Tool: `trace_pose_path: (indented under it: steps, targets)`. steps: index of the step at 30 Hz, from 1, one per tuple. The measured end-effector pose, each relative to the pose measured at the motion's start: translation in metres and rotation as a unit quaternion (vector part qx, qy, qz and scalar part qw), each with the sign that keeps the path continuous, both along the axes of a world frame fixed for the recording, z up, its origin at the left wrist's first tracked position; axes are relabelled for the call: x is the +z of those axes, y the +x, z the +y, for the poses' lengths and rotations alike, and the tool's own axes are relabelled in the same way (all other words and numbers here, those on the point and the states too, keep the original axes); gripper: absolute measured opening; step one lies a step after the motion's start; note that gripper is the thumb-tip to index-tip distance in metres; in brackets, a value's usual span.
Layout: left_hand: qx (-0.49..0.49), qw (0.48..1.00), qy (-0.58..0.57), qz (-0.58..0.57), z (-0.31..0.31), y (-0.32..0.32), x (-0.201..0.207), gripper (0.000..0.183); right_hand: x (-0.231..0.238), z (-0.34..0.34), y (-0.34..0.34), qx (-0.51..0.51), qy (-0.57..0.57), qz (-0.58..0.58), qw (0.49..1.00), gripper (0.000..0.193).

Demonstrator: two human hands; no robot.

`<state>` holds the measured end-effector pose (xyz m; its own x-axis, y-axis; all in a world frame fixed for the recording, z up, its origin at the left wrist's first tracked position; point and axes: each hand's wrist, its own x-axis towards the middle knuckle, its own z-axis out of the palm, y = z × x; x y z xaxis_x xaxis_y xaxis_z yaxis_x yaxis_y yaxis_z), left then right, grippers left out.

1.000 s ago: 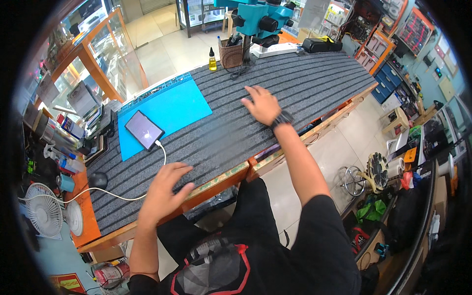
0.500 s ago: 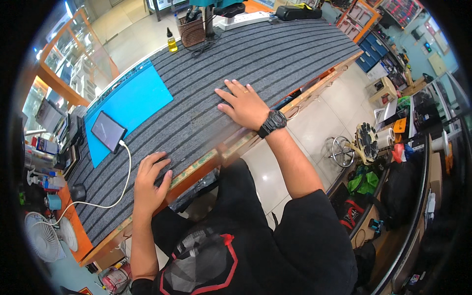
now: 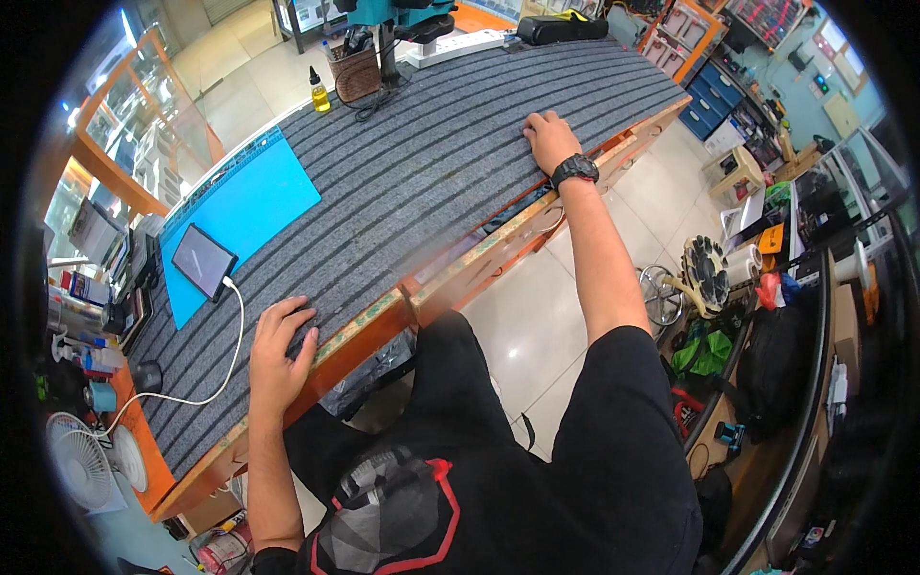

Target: The person cleans a gray textured mat on a workbench using a yellow sponge, then moves to a marble-patterned desk to wipe the surface and a monitor with a cloth. The person also handles a computer mouse and a water bottle during the process.

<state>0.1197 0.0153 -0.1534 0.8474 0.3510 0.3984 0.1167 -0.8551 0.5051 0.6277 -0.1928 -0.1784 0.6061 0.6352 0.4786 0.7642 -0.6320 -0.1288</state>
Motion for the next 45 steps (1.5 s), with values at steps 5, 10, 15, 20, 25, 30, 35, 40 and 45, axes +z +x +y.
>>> trace_pose_path:
  steps: [5,10,15,20,25,30,35,40,45]
  targets:
    - [-0.004,1.000,-0.012,0.003,0.001,0.003,-0.003,0.025,-0.023,0.006,0.030,0.004,0.035,-0.048,0.998,0.018]
    - [-0.014,1.000,-0.005,0.022,0.000,0.000,-0.002,0.034,-0.023,0.006,0.018,-0.006,0.165,0.053,0.985,0.020]
    - [-0.020,0.999,-0.001,0.050,0.004,0.001,0.004,0.040,-0.002,0.013,-0.006,-0.009,0.139,0.078,0.987,0.019]
    - [-0.045,0.997,-0.011,0.061,0.004,0.011,0.000,0.039,0.003,-0.008,0.003,0.006,0.098,0.039,0.994,0.020]
    - [-0.031,0.986,-0.032,0.158,-0.002,0.005,0.020,0.044,0.058,-0.039,-0.049,-0.066,0.293,0.075,0.951,0.029]
    - [-0.047,0.974,-0.020,0.223,-0.036,0.054,0.065,0.048,0.054,-0.222,-0.159,-0.101,0.273,0.369,0.883,0.044]
    - [-0.138,0.956,-0.095,0.239,-0.105,0.170,0.094,0.037,0.015,-0.386,-0.292,-0.269,0.258,0.560,0.740,0.059]
    - [-0.176,0.948,-0.061,0.259,-0.155,0.301,0.106,0.037,0.035,-0.443,-0.302,-0.305,0.284,0.566,0.712,0.060]
    - [-0.055,0.967,-0.047,0.245,-0.141,0.387,0.060,0.043,0.090,-0.445,-0.206,-0.296,0.213,0.536,0.761,0.061]
